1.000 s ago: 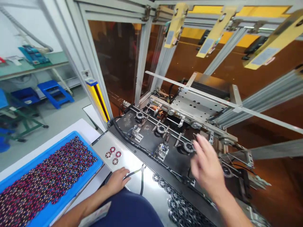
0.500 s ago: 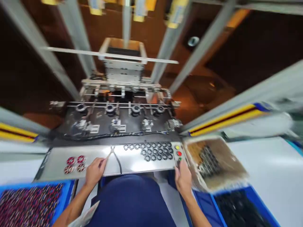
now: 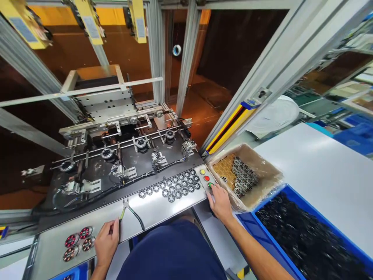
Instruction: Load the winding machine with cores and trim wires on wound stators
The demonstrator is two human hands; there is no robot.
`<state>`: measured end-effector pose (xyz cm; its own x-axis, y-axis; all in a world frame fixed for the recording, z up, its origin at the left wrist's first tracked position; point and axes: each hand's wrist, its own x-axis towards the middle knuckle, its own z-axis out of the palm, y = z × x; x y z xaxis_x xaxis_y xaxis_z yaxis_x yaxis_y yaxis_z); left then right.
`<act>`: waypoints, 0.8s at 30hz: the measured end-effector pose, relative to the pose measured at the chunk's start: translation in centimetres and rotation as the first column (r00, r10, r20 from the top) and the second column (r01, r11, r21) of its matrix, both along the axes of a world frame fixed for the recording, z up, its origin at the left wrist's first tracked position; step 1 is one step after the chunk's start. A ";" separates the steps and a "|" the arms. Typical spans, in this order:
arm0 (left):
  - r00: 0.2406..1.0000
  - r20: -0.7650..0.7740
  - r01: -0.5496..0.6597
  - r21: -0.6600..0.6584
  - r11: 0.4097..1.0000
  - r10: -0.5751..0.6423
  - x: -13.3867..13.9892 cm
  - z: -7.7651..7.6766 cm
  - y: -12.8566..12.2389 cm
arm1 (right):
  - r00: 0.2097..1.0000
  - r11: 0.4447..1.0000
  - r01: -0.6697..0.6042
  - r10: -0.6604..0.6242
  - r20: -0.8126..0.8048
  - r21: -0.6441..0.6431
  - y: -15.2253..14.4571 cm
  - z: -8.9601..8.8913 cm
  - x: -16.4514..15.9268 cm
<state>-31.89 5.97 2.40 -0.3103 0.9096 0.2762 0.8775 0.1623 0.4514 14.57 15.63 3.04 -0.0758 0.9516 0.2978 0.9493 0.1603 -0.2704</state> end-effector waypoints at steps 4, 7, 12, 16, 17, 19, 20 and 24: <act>1.000 0.008 -0.004 0.031 1.000 0.004 0.3 0.0 -0.1 | 0.998 0.995 0.016 -0.010 -0.058 0.102 2.5 -0.7 -0.6; 1.000 0.014 -0.013 0.048 0.999 0.012 0.4 -0.1 -0.1 | 0.996 0.982 0.028 -0.012 -0.088 0.184 4.0 -1.5 -1.1; 0.999 0.019 -0.027 0.066 0.997 0.026 0.6 -0.3 0.0 | 0.996 0.964 -0.001 0.025 -0.087 0.265 4.7 -1.9 -1.1; 0.999 0.018 -0.049 0.059 0.997 0.048 0.7 -0.4 0.1 | 0.996 0.955 -0.048 0.069 -0.062 0.293 4.6 -1.4 -1.1; 0.998 0.019 -0.056 0.053 0.997 0.055 0.8 -0.5 0.1 | 0.995 0.952 -0.066 0.087 -0.056 0.301 4.6 -1.3 -1.1; 0.997 0.020 -0.073 0.040 0.996 0.073 0.8 -0.6 0.1 | 0.993 0.943 -0.094 0.110 -0.033 0.320 4.6 -1.1 -1.2; 0.997 0.021 -0.081 0.033 0.996 0.080 0.8 -0.7 0.1 | 0.993 0.937 -0.106 0.116 -0.011 0.334 4.5 -1.1 -1.3; 0.995 0.029 -0.100 0.006 0.995 0.100 0.8 -0.8 0.1 | 0.991 0.911 -0.133 0.111 0.080 0.389 4.6 -0.7 -1.6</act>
